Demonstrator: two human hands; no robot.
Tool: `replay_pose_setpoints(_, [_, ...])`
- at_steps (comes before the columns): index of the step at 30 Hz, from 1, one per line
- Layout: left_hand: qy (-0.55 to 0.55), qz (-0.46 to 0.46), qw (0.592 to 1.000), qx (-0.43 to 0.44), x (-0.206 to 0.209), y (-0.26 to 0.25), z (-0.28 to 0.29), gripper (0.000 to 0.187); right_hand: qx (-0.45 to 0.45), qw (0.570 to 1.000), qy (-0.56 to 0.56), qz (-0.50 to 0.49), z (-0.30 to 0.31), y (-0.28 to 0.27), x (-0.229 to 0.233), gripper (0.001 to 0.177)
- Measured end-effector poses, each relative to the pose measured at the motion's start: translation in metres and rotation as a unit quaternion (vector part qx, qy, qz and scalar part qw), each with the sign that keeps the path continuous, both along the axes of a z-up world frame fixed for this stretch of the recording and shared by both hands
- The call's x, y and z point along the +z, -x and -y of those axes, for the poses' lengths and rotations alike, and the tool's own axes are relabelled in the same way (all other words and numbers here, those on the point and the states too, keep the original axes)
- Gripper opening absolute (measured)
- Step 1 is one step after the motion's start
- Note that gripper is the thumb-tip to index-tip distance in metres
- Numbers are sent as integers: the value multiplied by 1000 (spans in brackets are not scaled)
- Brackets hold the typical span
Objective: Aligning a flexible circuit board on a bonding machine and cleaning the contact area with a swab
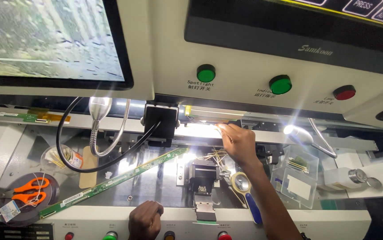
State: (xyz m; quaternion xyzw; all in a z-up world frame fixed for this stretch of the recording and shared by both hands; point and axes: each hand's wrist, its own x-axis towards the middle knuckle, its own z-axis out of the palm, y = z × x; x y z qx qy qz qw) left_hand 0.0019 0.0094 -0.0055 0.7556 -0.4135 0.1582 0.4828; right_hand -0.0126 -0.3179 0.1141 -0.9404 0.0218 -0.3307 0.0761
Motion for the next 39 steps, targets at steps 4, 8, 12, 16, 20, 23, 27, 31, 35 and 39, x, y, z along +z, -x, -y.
replay_pose_setpoints(4, [1,2,1000,2,3,2,3,25,-3,998,51,-28,2,-17,-27,45])
replay_pose_setpoints(8, [14,-1,1000,1,4,1,2,24,-16,994,62,-88,5,-13,-24,47])
replay_pose_setpoints(12, [2,-7,1000,-3,0,-1,0,23,-15,1000,19,-13,3,6,1,24])
replay_pose_setpoints(16, [3,-9,1000,-15,-1,-1,1,24,-16,998,63,-18,-1,-8,-13,9])
replay_pose_setpoints(20, [10,-8,1000,-4,2,0,0,23,-5,1000,20,-13,-11,-18,-21,24])
replay_pose_setpoints(23, [5,-14,1000,-4,-2,0,0,22,-12,1000,-9,-26,-11,-18,-26,42])
replay_pose_setpoints(27, [4,-12,1000,-11,-3,-1,-1,23,-8,1000,-8,-16,-19,-20,-17,21])
replay_pose_setpoints(31, [6,-8,1000,3,-2,0,0,23,-2,1000,20,-21,-22,-25,-15,17])
replay_pose_setpoints(35, [9,-11,1000,3,-2,0,-1,23,-27,999,20,-26,-21,-25,-15,23])
replay_pose_setpoints(39, [10,-10,1000,-1,2,-1,0,24,-43,998,26,-46,-17,-18,-8,15])
